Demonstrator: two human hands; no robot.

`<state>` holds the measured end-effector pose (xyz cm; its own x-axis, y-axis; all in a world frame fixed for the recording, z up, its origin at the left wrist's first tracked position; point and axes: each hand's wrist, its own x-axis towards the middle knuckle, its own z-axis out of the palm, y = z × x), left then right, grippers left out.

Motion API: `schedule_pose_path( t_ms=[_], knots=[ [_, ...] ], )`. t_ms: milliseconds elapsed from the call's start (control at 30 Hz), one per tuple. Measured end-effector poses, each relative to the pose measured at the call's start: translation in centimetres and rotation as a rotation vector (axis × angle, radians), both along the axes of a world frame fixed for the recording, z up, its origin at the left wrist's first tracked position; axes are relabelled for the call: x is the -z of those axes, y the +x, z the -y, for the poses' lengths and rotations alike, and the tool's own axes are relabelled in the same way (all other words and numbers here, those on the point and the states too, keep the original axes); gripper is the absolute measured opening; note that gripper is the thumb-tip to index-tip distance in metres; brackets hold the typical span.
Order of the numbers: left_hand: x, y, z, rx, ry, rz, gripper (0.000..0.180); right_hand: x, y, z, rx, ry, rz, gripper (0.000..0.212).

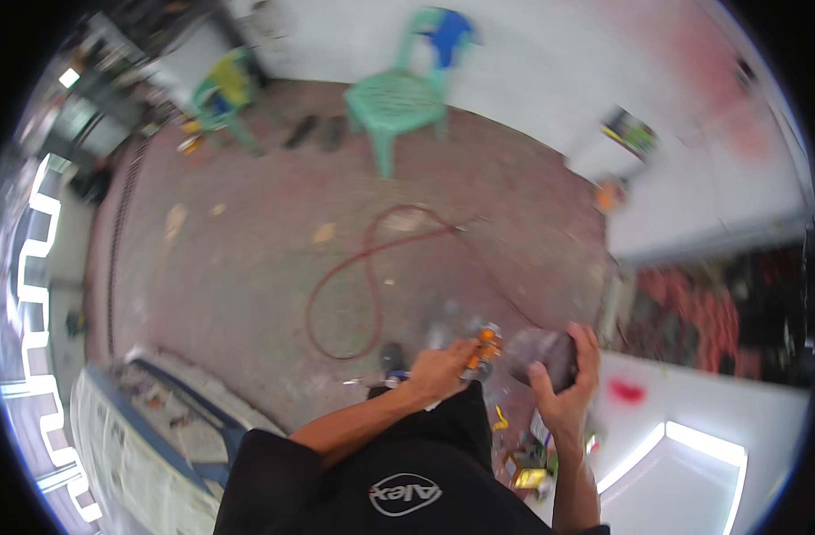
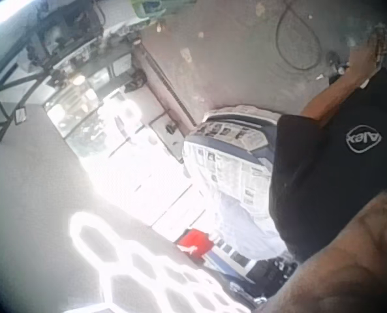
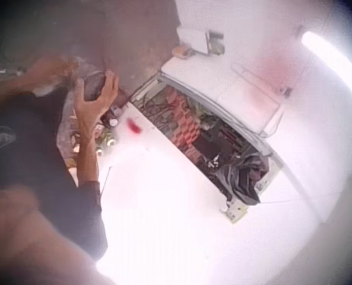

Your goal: The person prepares paint by stirring it in a container, then assembles and adjusts a spray gun. They walk to a car covered with newspaper and apply a coat of paint to the car's body using the spray gun.

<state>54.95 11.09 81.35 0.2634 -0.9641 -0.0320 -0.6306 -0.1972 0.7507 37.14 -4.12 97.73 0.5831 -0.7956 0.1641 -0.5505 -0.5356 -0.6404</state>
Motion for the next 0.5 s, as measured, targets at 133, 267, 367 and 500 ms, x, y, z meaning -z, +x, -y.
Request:
schedule_pose_path(
  t_ms=[133,267,367,500],
  knots=[
    [1.5,5.6,-0.6,-0.029,0.098,0.022,0.068,-0.4,6.1,2.0,-0.305,-0.092,-0.012,0.087],
    [3.2,8.9,0.8,-0.215,0.119,-0.061,0.063,4.1,13.3,4.9,-0.302,-0.071,0.023,0.091],
    [7.6,12.1,3.1,-0.376,0.019,-0.086,0.049,6.5,20.2,10.3,-0.473,0.097,0.114,0.083],
    [13.4,15.5,5.0,-0.563,0.239,-0.312,0.041,20.0,26.1,19.1,-0.152,0.788,0.420,0.070]
  ],
)
